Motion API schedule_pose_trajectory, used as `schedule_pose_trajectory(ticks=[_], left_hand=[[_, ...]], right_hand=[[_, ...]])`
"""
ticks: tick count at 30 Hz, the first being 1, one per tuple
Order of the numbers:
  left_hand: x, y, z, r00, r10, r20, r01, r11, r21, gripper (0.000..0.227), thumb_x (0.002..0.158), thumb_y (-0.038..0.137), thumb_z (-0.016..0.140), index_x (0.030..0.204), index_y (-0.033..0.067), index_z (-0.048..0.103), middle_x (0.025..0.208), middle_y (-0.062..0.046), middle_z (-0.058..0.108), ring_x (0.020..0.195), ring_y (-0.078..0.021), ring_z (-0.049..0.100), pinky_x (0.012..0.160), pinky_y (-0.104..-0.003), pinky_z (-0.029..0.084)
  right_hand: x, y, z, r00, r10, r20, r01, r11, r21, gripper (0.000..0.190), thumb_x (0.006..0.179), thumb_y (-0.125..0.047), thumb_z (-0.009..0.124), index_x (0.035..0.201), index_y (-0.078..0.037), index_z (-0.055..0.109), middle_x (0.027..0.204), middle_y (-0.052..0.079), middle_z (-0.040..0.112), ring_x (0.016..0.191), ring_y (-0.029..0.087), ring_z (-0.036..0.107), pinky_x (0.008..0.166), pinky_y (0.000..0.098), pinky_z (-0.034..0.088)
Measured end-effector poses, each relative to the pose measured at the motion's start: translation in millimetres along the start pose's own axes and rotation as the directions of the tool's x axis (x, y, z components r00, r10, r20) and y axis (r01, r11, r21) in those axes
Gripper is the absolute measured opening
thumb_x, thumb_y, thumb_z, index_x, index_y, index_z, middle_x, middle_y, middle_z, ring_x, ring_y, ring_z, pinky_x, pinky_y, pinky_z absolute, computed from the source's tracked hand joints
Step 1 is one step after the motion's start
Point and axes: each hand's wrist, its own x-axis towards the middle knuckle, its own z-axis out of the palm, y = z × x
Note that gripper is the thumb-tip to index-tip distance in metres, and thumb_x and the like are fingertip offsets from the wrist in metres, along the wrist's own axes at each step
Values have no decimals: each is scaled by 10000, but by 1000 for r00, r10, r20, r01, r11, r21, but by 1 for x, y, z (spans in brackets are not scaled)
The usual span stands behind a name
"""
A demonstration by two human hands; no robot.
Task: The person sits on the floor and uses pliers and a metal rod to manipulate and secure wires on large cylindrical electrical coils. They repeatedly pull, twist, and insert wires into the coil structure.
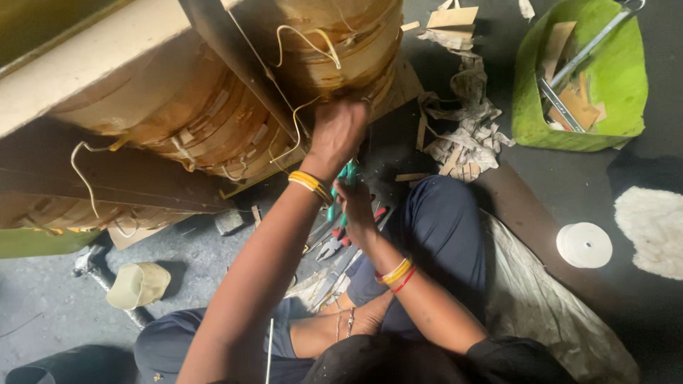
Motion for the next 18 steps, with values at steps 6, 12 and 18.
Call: schedule_pose_trajectory(ticks=[6,12,18], left_hand=[[9,6,3,995,-76,62,78,996,-32,126,851,163,572,950,86,588,837,-175,627,806,-392,621,686,-526,462],[13,14,-9,991,-12,-136,11,1000,-10,152,847,133,553,908,39,656,768,-192,629,713,-383,625,622,-522,463],[16,7,-5,970,-158,185,161,987,1,119,912,134,544,870,70,635,814,-204,628,753,-380,639,664,-489,483]], right_hand=[[17,-9,6,985,-172,-4,172,984,50,82,946,-189,618,992,-121,615,816,-75,579,687,51,478,611,267,383],[32,-35,17,972,-233,-2,228,952,205,97,1014,-163,571,1049,-83,615,817,-63,559,684,51,448,600,270,347],[37,-22,6,976,-204,82,156,905,395,84,1058,-189,560,1028,-112,574,811,-55,572,676,56,518,584,243,415]])
